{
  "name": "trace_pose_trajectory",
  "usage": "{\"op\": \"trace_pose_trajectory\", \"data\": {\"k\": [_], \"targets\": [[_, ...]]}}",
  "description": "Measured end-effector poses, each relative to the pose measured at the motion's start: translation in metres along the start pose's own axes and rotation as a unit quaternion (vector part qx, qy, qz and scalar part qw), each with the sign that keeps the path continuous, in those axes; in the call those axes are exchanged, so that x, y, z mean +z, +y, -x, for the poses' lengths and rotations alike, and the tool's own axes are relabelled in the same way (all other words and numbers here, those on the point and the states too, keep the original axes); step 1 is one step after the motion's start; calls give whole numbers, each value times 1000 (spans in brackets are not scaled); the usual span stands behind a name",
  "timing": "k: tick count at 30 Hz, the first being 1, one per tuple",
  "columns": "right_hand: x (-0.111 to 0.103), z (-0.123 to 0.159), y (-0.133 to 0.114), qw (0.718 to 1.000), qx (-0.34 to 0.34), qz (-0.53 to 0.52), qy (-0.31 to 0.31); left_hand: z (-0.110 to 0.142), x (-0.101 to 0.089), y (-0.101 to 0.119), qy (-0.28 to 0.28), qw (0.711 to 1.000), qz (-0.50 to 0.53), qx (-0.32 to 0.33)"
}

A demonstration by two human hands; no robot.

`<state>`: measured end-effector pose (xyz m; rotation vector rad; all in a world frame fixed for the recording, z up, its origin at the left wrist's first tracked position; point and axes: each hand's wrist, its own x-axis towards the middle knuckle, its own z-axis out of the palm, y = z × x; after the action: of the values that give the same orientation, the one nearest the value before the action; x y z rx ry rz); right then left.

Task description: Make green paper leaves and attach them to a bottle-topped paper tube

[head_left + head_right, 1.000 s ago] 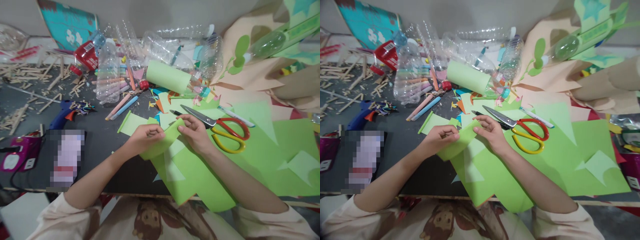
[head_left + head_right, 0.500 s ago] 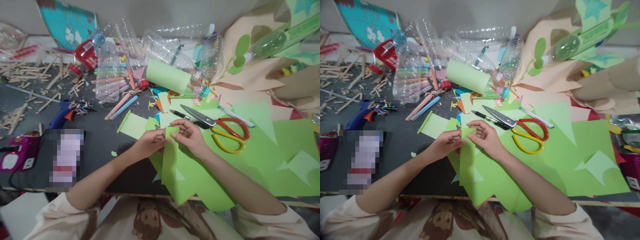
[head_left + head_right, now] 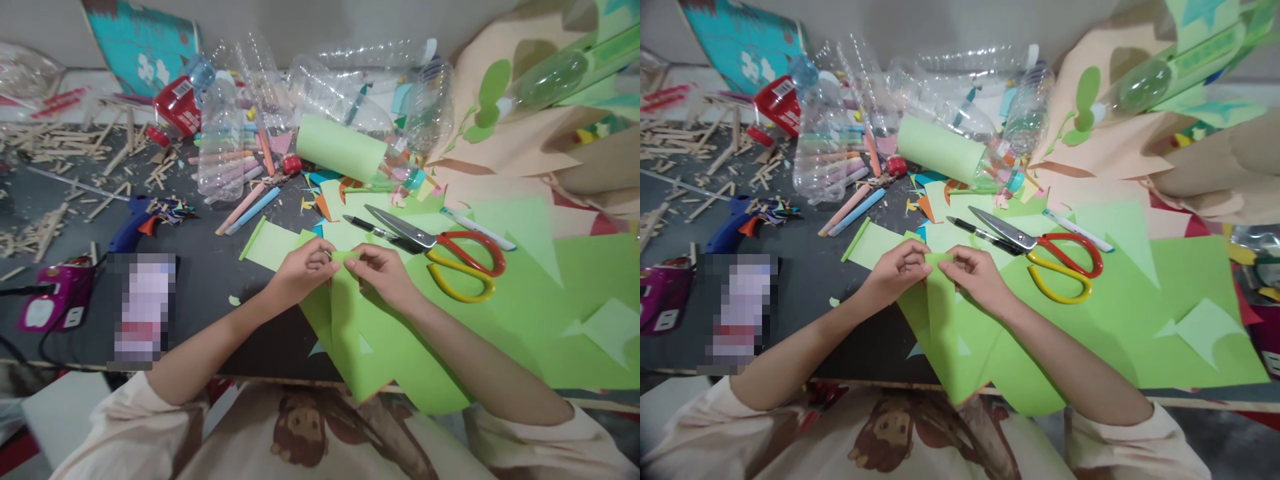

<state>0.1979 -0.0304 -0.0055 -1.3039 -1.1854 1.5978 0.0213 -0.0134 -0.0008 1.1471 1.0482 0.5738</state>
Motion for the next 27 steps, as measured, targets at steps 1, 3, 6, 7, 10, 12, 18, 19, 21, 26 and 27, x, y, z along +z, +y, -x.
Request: {"op": "trace_pose_trajectory", "data": {"k": [1, 3, 6, 7, 10, 12, 18, 19, 21, 26, 27], "targets": [[0, 0, 0, 1000, -4, 4, 1, 0, 0, -1, 14, 1000, 1, 13], [1, 0, 1, 1000, -9, 10, -2, 1, 0, -2, 27, 999, -4, 33], [1, 0, 1, 1000, -11, 18, -8, 2, 0, -3, 27, 998, -25, 41], [1, 0, 1, 1000, -12, 18, -9, 2, 0, -3, 28, 998, -33, 43], [0, 0, 0, 1000, -16, 20, -12, 2, -1, -3, 30, 997, -52, 51], [0, 0, -1, 999, -16, 22, -17, 1, -2, -3, 32, 996, -65, 59], [0, 0, -1, 999, -17, 24, -15, 1, -2, -2, 30, 991, -100, 82], [0, 0, -1, 999, -16, 24, -16, 1, -2, -2, 28, 992, -97, 82], [0, -1, -1, 1000, -14, 21, -19, 1, -2, -3, 25, 992, -93, 79], [-1, -1, 0, 999, -17, 27, -23, 1, -1, -5, 16, 992, -100, 73], [-1, -1, 0, 999, -19, 25, -19, 1, 0, -6, 15, 992, -103, 73]]}}
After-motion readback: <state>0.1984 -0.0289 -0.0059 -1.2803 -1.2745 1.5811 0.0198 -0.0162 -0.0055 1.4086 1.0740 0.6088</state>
